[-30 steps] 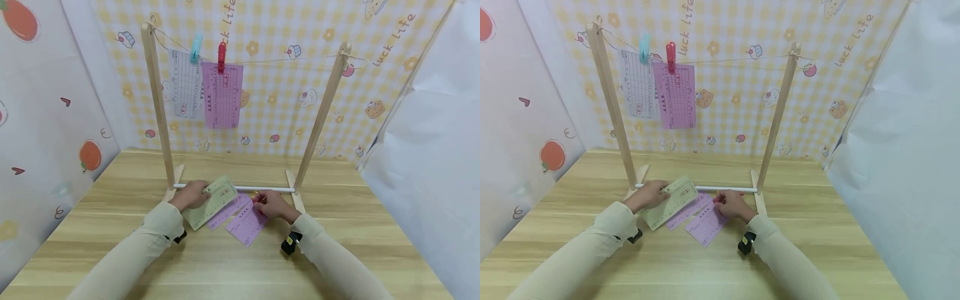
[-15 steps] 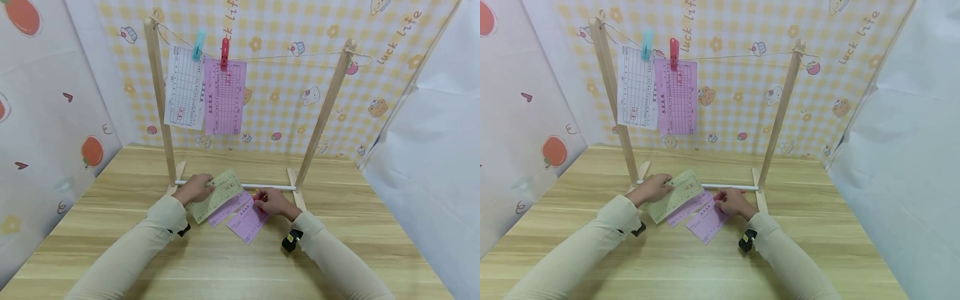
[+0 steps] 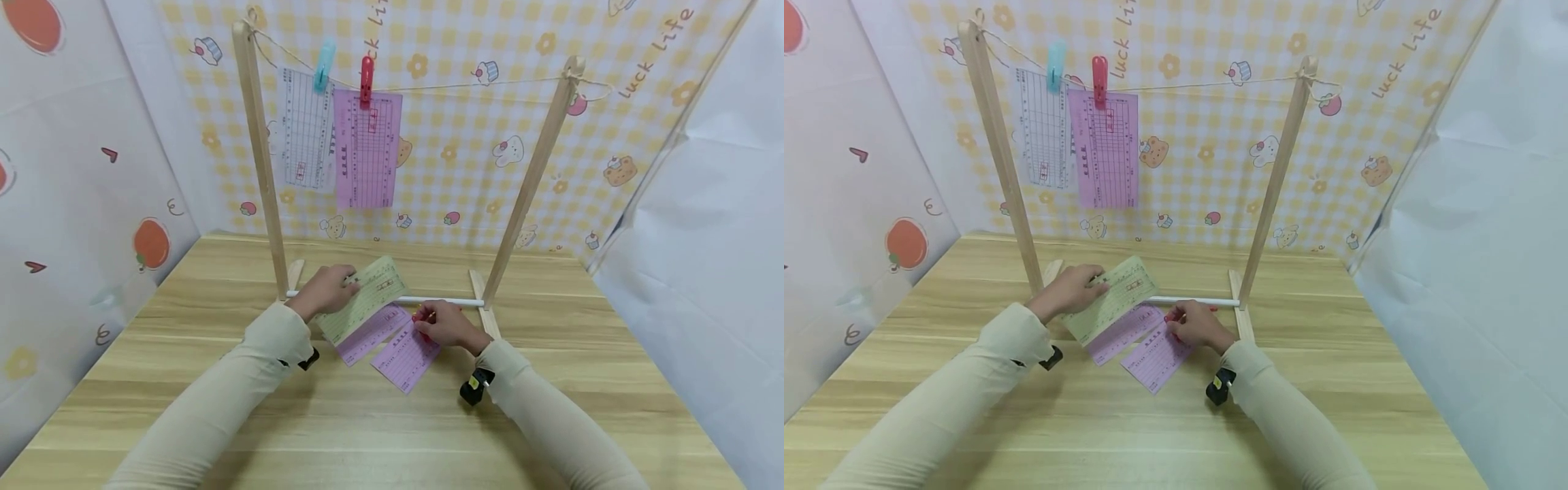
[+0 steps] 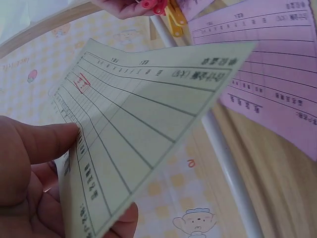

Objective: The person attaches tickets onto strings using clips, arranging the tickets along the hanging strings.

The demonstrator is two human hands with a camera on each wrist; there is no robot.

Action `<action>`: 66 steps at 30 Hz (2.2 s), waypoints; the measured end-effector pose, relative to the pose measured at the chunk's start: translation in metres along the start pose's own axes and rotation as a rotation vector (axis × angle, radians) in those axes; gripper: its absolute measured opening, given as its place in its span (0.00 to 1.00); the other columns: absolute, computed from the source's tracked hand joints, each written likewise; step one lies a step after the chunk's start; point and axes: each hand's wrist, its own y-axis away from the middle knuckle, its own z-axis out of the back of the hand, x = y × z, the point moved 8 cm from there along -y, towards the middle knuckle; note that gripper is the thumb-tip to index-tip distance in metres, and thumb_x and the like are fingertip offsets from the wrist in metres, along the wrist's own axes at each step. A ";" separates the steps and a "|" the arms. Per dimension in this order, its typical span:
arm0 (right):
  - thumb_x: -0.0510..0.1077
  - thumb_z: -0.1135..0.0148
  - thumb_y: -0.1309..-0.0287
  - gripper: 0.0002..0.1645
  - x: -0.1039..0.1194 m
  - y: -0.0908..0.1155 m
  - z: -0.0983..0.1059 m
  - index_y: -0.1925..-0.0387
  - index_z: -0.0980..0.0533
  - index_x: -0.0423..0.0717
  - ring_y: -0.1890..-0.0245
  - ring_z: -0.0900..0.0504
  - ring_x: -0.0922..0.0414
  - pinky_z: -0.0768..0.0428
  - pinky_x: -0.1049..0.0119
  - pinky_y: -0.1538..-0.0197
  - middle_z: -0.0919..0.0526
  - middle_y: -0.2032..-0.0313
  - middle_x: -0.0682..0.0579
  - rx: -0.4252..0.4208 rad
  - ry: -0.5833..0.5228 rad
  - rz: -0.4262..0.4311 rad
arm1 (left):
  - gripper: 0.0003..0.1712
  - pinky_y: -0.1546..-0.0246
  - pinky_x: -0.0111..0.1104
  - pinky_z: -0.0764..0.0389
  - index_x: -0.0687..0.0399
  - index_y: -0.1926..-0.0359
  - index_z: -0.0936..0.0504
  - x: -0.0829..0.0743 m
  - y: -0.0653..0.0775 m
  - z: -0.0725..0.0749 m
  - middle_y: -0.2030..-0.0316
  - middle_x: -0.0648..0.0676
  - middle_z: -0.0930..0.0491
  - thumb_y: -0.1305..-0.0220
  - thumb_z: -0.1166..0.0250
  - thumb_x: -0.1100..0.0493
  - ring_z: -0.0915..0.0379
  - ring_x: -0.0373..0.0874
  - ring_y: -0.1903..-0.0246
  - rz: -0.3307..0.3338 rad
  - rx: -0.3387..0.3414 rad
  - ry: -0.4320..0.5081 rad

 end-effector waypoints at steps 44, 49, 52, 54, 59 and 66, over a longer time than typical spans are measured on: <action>0.38 0.37 0.40 0.02 0.014 -0.002 0.015 0.68 0.22 0.42 0.73 0.23 0.60 0.25 0.66 0.70 0.20 0.70 0.54 0.015 0.027 0.065 | 0.18 0.70 0.34 0.19 0.58 0.42 0.25 -0.055 -0.005 0.036 0.58 0.58 0.20 0.27 0.46 0.56 0.22 0.45 0.72 -0.097 -0.114 0.070; 0.38 0.36 0.40 0.02 0.015 -0.003 0.017 0.68 0.21 0.43 0.74 0.23 0.61 0.24 0.67 0.71 0.20 0.70 0.54 0.002 0.038 0.066 | 0.14 0.73 0.34 0.19 0.58 0.47 0.23 -0.063 -0.005 0.041 0.63 0.58 0.20 0.28 0.45 0.57 0.22 0.46 0.73 -0.116 -0.140 0.063; 0.39 0.36 0.40 0.02 0.016 -0.004 0.019 0.68 0.21 0.44 0.75 0.23 0.61 0.24 0.67 0.72 0.20 0.70 0.54 -0.003 0.036 0.057 | 0.15 0.72 0.34 0.19 0.59 0.46 0.24 -0.067 -0.006 0.045 0.62 0.58 0.20 0.28 0.45 0.57 0.22 0.47 0.72 -0.132 -0.157 0.053; 0.39 0.36 0.40 0.02 0.017 -0.004 0.020 0.68 0.22 0.44 0.76 0.23 0.61 0.24 0.67 0.73 0.20 0.70 0.54 -0.002 0.031 0.056 | 0.15 0.72 0.34 0.19 0.59 0.45 0.24 -0.068 -0.007 0.047 0.62 0.58 0.20 0.27 0.45 0.57 0.22 0.47 0.71 -0.132 -0.164 0.053; 0.39 0.36 0.40 0.03 0.019 -0.005 0.021 0.68 0.22 0.44 0.75 0.23 0.61 0.25 0.67 0.72 0.20 0.70 0.54 0.007 0.038 0.055 | 0.16 0.73 0.34 0.18 0.59 0.44 0.24 -0.072 -0.008 0.050 0.61 0.58 0.20 0.27 0.45 0.56 0.21 0.47 0.71 -0.113 -0.163 0.070; 0.39 0.36 0.39 0.02 0.021 -0.005 0.024 0.67 0.22 0.44 0.73 0.24 0.60 0.24 0.67 0.72 0.20 0.70 0.55 0.017 0.060 0.052 | 0.16 0.73 0.34 0.18 0.58 0.44 0.24 -0.079 -0.009 0.055 0.62 0.58 0.20 0.27 0.46 0.56 0.21 0.47 0.71 -0.112 -0.166 0.078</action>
